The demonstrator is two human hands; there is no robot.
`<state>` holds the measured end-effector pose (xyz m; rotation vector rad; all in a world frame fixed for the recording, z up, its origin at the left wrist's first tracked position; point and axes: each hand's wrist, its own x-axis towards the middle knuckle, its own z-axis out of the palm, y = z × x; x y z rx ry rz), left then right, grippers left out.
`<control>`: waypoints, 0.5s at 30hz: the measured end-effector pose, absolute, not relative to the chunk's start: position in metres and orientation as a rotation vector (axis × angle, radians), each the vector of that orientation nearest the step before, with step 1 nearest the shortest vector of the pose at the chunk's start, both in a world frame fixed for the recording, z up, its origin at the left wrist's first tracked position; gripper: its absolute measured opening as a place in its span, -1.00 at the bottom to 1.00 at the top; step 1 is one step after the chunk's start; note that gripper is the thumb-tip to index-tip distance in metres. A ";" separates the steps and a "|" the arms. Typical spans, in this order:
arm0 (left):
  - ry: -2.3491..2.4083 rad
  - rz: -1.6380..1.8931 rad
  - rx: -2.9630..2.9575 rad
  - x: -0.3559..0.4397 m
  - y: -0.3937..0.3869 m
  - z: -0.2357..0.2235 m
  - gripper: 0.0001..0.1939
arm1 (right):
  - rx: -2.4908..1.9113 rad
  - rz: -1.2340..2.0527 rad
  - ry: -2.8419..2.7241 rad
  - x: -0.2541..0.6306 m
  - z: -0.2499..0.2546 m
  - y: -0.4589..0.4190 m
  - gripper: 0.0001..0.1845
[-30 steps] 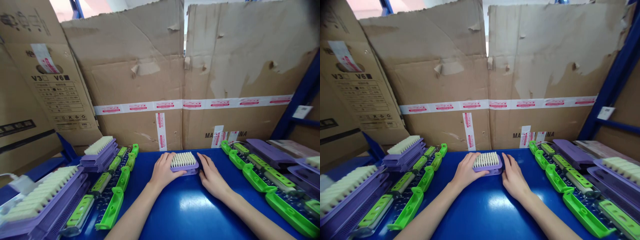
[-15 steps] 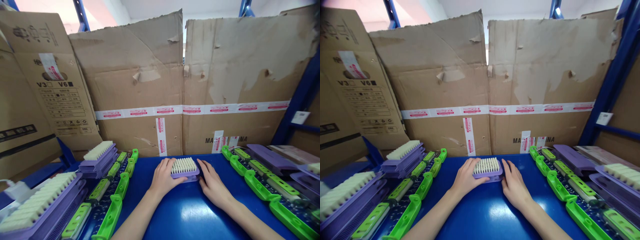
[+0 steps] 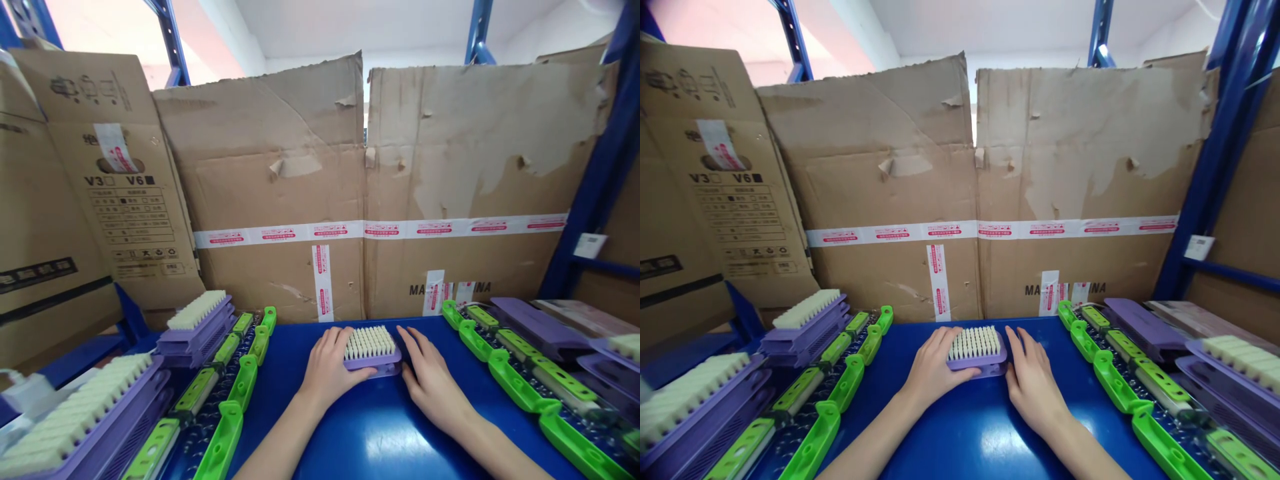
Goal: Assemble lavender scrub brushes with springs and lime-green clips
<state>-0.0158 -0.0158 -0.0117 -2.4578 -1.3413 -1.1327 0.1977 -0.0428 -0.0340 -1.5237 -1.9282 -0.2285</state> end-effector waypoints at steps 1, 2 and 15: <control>-1.339 -1.132 -2.455 -0.016 -0.016 -0.012 -0.30 | -1.512 -0.262 -1.915 0.198 -0.029 -0.045 -0.43; -1.339 -1.132 -2.452 -0.016 -0.015 -0.012 -0.30 | -1.498 -0.293 -1.900 0.198 -0.023 -0.047 -0.44; -1.385 -1.096 -2.471 -0.014 -0.013 -0.014 -0.32 | -1.421 -0.609 -1.866 0.248 -0.018 -0.119 -0.43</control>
